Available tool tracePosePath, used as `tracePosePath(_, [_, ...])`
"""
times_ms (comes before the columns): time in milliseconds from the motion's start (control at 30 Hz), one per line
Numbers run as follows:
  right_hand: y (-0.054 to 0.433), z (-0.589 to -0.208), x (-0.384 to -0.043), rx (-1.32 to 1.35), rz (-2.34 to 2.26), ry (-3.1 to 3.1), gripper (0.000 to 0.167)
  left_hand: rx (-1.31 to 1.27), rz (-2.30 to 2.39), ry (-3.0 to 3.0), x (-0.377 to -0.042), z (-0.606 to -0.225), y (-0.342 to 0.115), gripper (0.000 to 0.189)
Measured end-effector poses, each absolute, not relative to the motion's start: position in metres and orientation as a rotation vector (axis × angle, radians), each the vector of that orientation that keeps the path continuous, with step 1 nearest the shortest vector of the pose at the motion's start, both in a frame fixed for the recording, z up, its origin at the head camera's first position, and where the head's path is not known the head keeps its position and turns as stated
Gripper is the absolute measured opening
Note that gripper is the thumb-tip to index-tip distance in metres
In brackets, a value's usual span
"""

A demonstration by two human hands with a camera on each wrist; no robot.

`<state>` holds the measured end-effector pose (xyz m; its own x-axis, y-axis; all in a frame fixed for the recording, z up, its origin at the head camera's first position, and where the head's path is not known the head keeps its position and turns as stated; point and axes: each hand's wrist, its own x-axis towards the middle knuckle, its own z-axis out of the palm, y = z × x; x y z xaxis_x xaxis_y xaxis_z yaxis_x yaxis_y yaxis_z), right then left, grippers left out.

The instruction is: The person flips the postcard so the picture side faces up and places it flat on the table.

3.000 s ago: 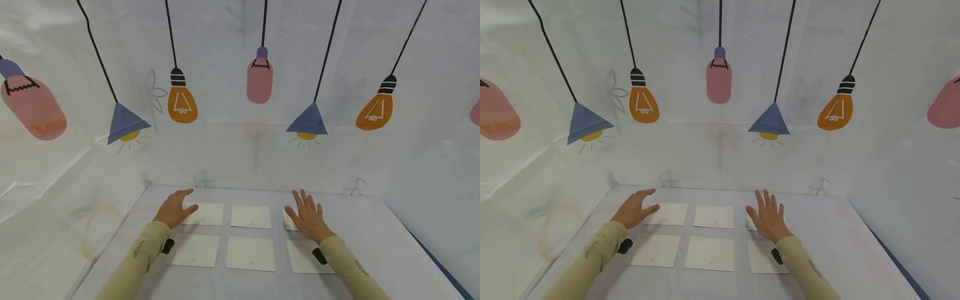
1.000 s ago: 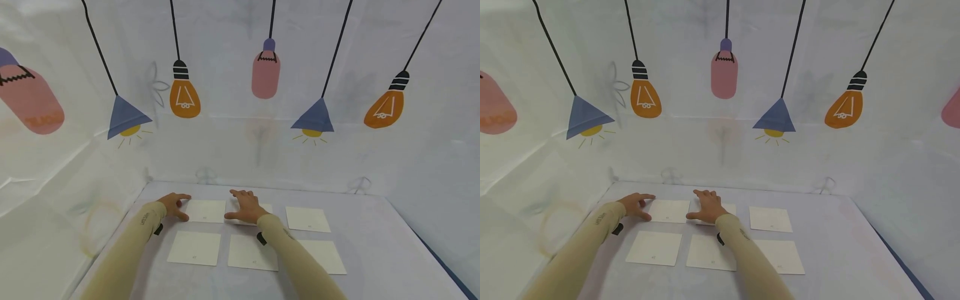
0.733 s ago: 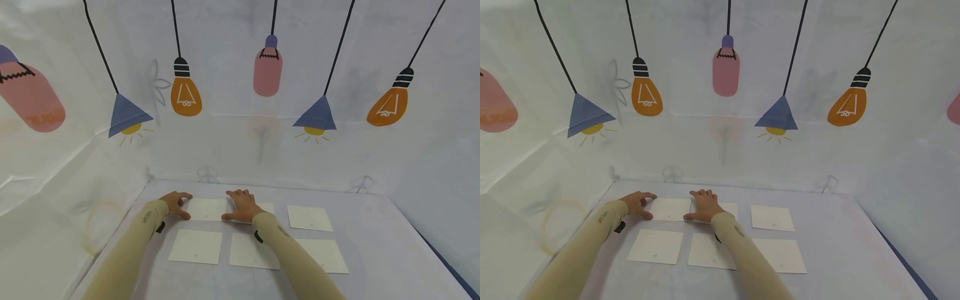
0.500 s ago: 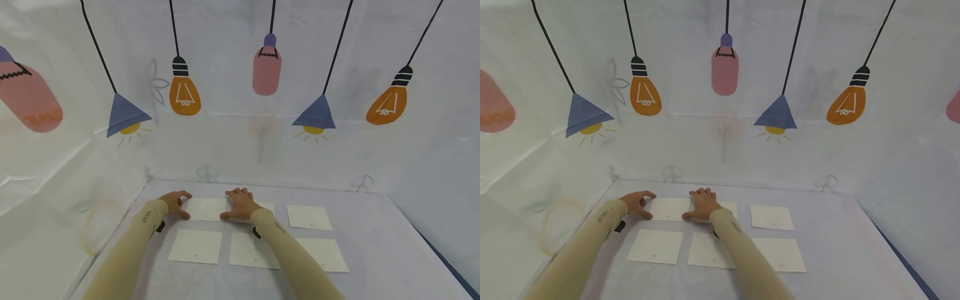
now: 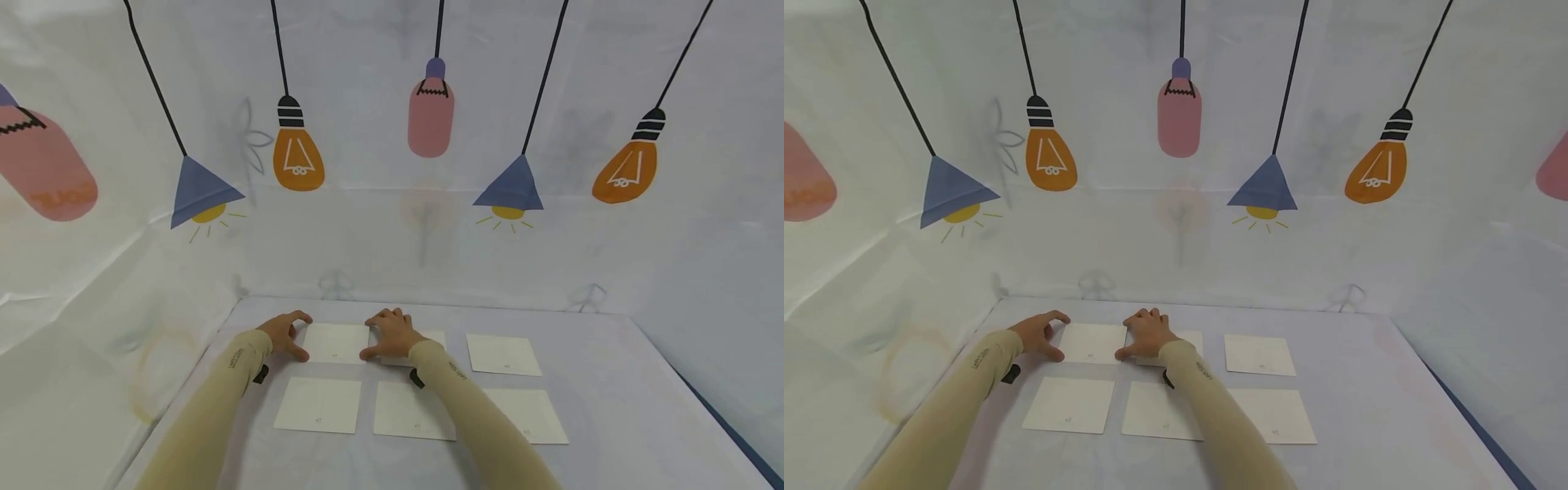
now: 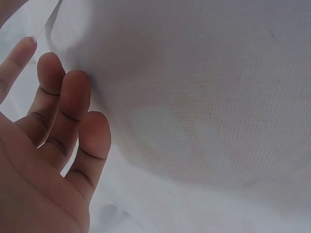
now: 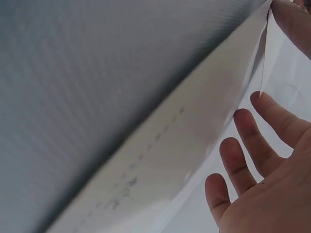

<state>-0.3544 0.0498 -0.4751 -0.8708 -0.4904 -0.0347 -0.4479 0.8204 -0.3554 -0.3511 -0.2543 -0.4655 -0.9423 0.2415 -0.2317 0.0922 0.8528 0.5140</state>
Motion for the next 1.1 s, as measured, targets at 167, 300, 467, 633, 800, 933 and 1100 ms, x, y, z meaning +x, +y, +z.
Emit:
tracePosePath(167, [0.051,-0.481,-0.351,-0.736,-0.523,2.905,0.078,0.264,0.776,2.739,-0.347,-0.468,-0.251,0.092])
tracePosePath(300, [0.050,-0.480,-0.347,-0.758,-0.515,2.932,0.077,0.251,0.782,2.731,-0.345,-0.470,-0.248,0.097])
tracePosePath(467, [0.046,-0.476,-0.342,-0.785,-0.514,2.970,0.076,0.214,0.807,2.720,-0.341,-0.465,-0.245,0.096])
tracePosePath(633, [0.043,-0.477,-0.339,-0.806,-0.473,3.032,0.076,0.180,0.894,2.751,-0.334,-0.459,-0.245,0.075])
tracePosePath(800, [0.042,-0.475,-0.335,-0.804,-0.490,3.071,0.075,0.158,1.108,2.699,-0.330,-0.459,-0.247,0.063])
tracePosePath(933, [0.040,-0.469,-0.330,-0.797,-0.504,3.086,0.075,0.143,1.180,2.655,-0.330,-0.466,-0.252,0.064])
tracePosePath(1100, [0.037,-0.467,-0.326,-0.791,-0.506,3.099,0.075,0.103,1.240,2.607,-0.329,-0.472,-0.254,0.068])
